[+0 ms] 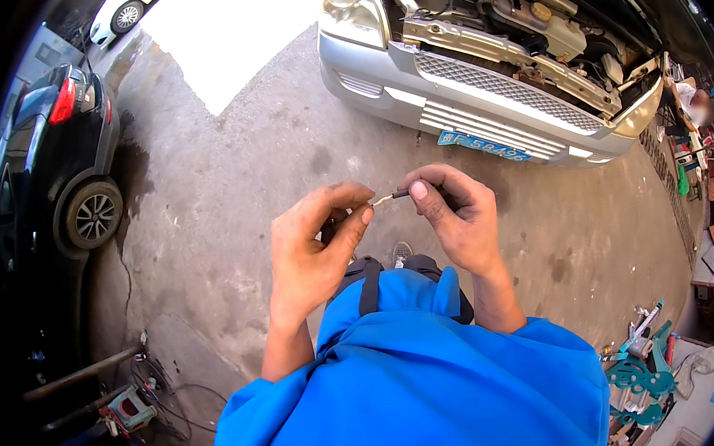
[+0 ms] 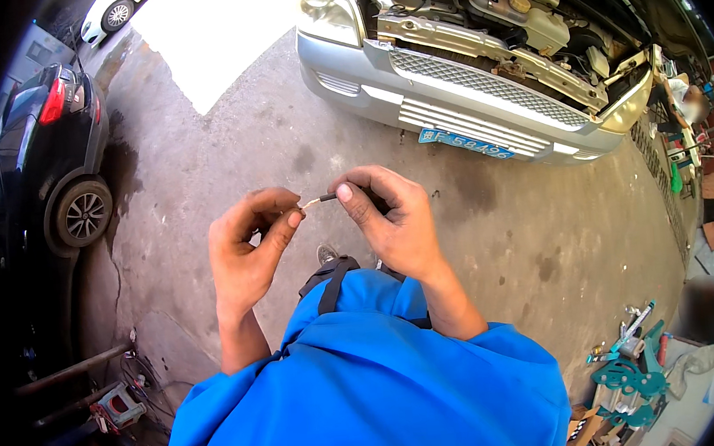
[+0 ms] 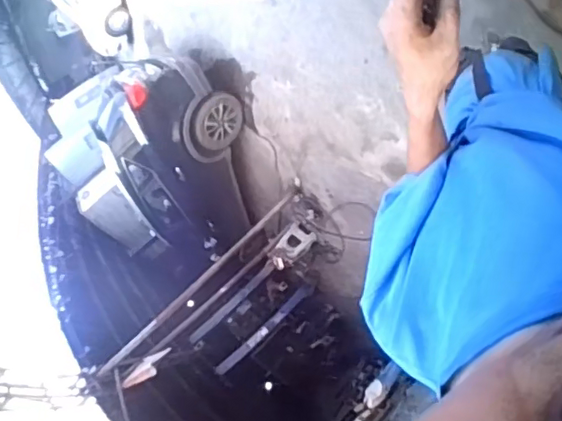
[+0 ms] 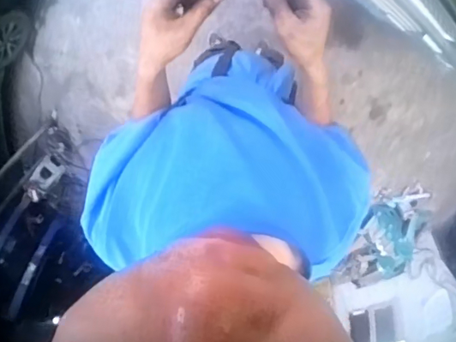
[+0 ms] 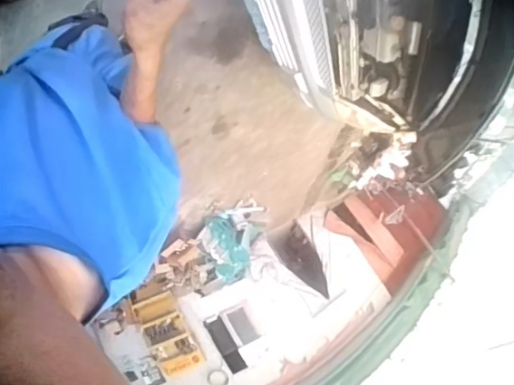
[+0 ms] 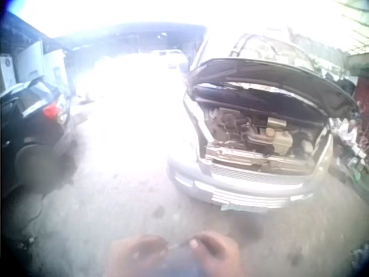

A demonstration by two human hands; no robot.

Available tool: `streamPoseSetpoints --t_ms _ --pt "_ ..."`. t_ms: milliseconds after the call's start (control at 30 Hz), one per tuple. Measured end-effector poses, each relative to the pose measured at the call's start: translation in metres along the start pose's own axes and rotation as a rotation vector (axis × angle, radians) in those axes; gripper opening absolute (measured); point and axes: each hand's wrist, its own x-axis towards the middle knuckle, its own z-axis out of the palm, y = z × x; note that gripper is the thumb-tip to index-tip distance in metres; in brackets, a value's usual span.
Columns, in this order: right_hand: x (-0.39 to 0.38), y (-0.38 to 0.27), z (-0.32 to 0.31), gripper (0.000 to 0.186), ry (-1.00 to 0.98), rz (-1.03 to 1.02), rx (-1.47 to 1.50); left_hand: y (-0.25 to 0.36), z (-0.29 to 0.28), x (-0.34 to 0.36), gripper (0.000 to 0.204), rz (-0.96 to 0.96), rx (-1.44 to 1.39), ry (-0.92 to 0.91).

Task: The person installs a car horn by connecting electrical wires and tightening a bolt with a wrench to secure the unit to the front of the vehicle chassis.

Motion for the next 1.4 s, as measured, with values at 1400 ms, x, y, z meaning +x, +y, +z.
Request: streamPoseSetpoints --t_ms 1400 --pt "0.028 -0.001 0.014 0.010 -0.015 -0.041 -0.105 -0.012 -0.014 0.023 0.017 0.045 -0.001 0.039"
